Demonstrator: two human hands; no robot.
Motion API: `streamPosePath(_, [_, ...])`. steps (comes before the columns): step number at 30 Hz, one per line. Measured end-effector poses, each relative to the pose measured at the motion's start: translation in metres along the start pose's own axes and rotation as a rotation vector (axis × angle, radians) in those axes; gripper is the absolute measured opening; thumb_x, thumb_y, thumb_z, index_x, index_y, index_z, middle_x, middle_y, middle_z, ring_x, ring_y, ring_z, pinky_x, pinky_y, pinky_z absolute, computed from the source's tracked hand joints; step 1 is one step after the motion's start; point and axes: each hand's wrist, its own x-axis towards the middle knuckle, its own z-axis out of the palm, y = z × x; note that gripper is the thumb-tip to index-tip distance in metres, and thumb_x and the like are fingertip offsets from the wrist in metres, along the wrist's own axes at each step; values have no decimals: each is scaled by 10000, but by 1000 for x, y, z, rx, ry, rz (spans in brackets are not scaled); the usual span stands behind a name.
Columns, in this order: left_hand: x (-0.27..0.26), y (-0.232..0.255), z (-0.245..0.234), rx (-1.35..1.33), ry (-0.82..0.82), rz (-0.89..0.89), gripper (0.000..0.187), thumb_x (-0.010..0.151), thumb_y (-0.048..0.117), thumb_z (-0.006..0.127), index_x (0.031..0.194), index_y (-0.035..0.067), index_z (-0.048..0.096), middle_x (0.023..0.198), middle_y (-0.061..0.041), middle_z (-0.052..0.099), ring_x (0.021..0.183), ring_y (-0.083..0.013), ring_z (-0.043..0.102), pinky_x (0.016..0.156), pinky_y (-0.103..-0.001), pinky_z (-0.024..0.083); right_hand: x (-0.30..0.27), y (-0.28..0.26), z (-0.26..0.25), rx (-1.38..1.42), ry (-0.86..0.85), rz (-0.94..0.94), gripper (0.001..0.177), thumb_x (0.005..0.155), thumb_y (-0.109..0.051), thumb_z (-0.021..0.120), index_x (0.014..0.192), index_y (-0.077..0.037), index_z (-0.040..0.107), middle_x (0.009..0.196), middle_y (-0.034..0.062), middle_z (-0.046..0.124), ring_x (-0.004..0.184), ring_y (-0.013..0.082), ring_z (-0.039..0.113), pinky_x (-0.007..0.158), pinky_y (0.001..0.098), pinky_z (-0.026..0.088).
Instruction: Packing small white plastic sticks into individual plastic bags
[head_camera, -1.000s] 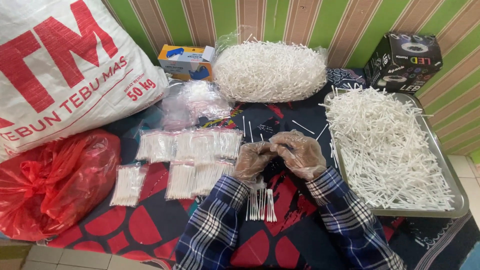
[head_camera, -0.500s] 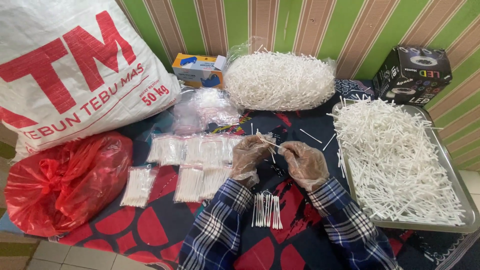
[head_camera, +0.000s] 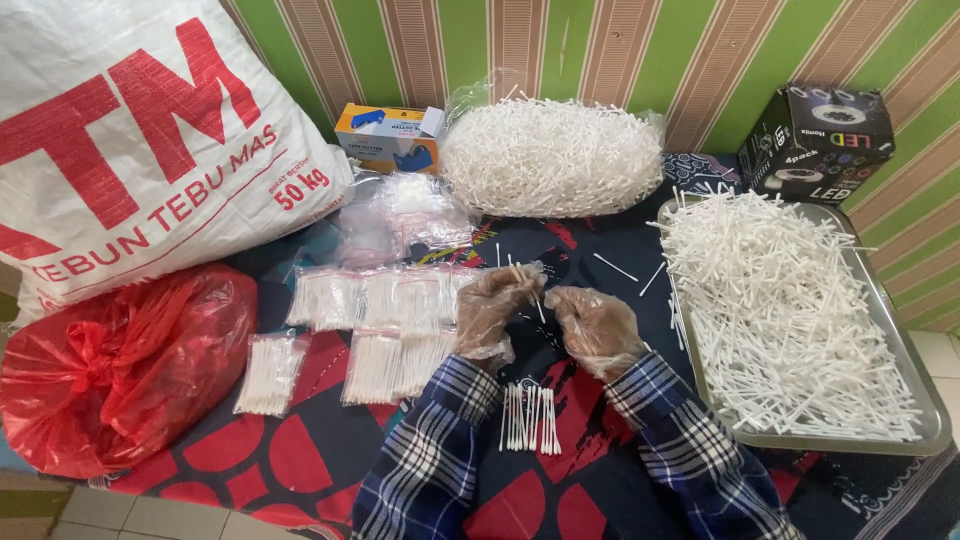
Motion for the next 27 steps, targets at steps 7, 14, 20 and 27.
streamPosePath(7, [2,21,-7,-33,149,113,310,740,-16,902,1015,-23,760,860,-222,771,793,-272,782,708,-314,651,7,53,21,-631,-98,-313,305,888,-486,658,1056,-255,765,1009,44,753,971,300,724,805,447,610])
streamPosePath(14, [3,16,-12,-43,114,53,302,787,15,873,1059,-10,746,937,-235,771,886,-344,777,775,-378,654,4,54,29,-608,-50,-448,299,880,-425,660,1058,-211,772,974,73,752,890,334,729,711,447,613])
streamPosePath(20, [2,18,-9,-47,130,7,281,808,17,849,1063,-15,735,940,-241,770,877,-357,777,778,-382,659,-2,53,23,-462,-6,-494,242,883,-341,665,1041,-194,775,956,67,760,871,325,735,682,415,609])
streamPosePath(27, [-7,21,-5,-98,101,-28,287,800,-17,838,1064,-58,732,956,-284,756,932,-418,758,826,-427,647,10,45,15,-321,35,-547,194,885,-258,671,1025,-177,778,939,61,768,852,315,741,653,383,606])
